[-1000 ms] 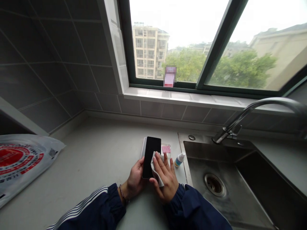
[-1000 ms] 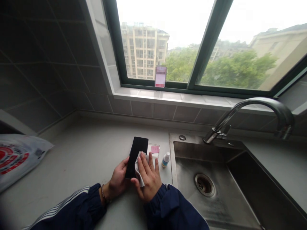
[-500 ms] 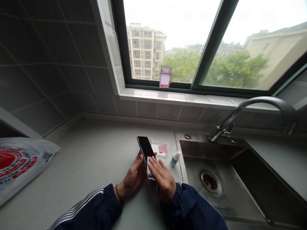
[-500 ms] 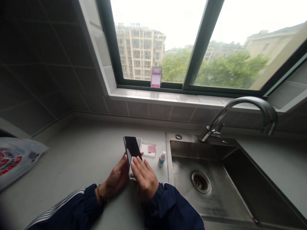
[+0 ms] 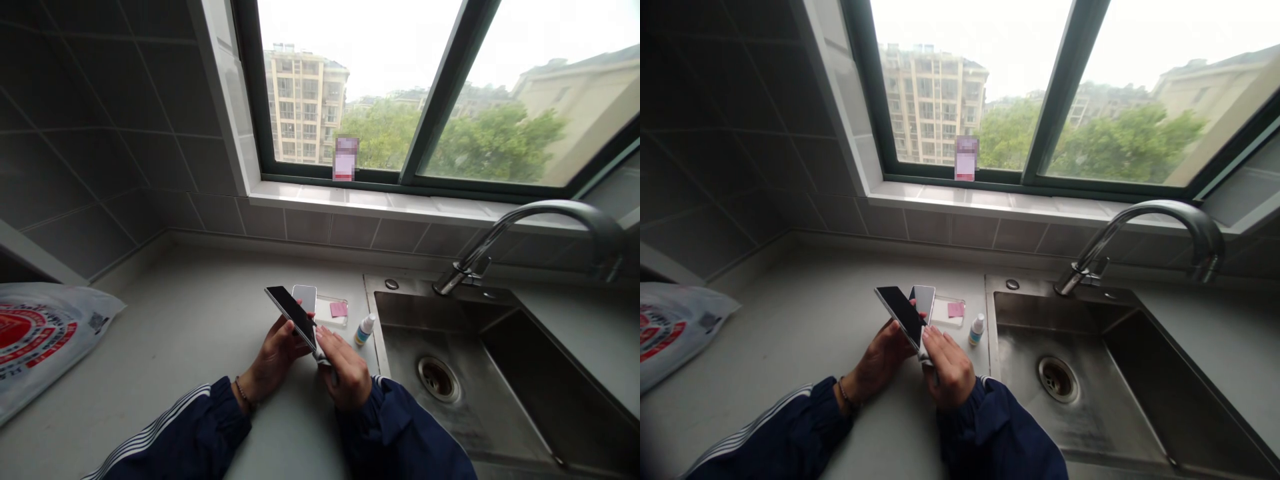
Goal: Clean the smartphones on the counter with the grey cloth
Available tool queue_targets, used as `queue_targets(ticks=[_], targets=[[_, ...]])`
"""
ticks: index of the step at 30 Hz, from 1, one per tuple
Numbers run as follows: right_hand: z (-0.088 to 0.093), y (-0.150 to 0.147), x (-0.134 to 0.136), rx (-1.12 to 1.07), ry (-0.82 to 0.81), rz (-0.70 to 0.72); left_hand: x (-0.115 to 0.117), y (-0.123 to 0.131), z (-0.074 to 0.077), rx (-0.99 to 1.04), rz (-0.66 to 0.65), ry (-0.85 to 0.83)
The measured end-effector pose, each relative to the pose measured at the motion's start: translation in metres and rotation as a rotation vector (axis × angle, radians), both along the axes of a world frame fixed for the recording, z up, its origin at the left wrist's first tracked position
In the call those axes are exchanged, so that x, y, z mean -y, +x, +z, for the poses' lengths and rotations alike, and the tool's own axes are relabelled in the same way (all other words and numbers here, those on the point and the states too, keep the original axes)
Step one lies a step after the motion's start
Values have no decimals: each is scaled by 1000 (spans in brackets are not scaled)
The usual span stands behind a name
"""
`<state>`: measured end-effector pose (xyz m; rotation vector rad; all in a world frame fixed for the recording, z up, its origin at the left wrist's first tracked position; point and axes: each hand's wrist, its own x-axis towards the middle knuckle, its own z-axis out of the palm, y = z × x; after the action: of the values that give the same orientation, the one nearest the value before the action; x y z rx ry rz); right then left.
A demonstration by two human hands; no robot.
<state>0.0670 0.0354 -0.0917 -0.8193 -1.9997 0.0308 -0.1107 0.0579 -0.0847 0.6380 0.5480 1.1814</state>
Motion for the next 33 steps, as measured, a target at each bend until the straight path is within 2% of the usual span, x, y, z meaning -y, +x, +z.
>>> queue_targets(ticks=[2, 6, 9, 15, 20, 24, 27, 33], targets=[[2, 1, 2, 37, -47, 28, 0, 0, 0, -6, -11, 10], [11, 2, 10, 128, -159, 204, 2, 2, -1, -20, -55, 11], [15, 1, 13, 159, -215, 272, 3, 4, -4, -28, -106, 23], [8, -3, 12, 34, -368, 244, 4, 9, -13, -133, -219, 167], [3, -1, 10, -81, -347, 158, 3, 9, -3, -263, -363, 342], [1, -1, 8, -158, -331, 78, 2, 9, 3, -298, -467, 403], [0, -1, 6, -149, -359, 68, 3, 7, 1, -301, -443, 388], [-8, -2, 4, -19, -355, 23, 10, 4, 2, -151, -305, 158]])
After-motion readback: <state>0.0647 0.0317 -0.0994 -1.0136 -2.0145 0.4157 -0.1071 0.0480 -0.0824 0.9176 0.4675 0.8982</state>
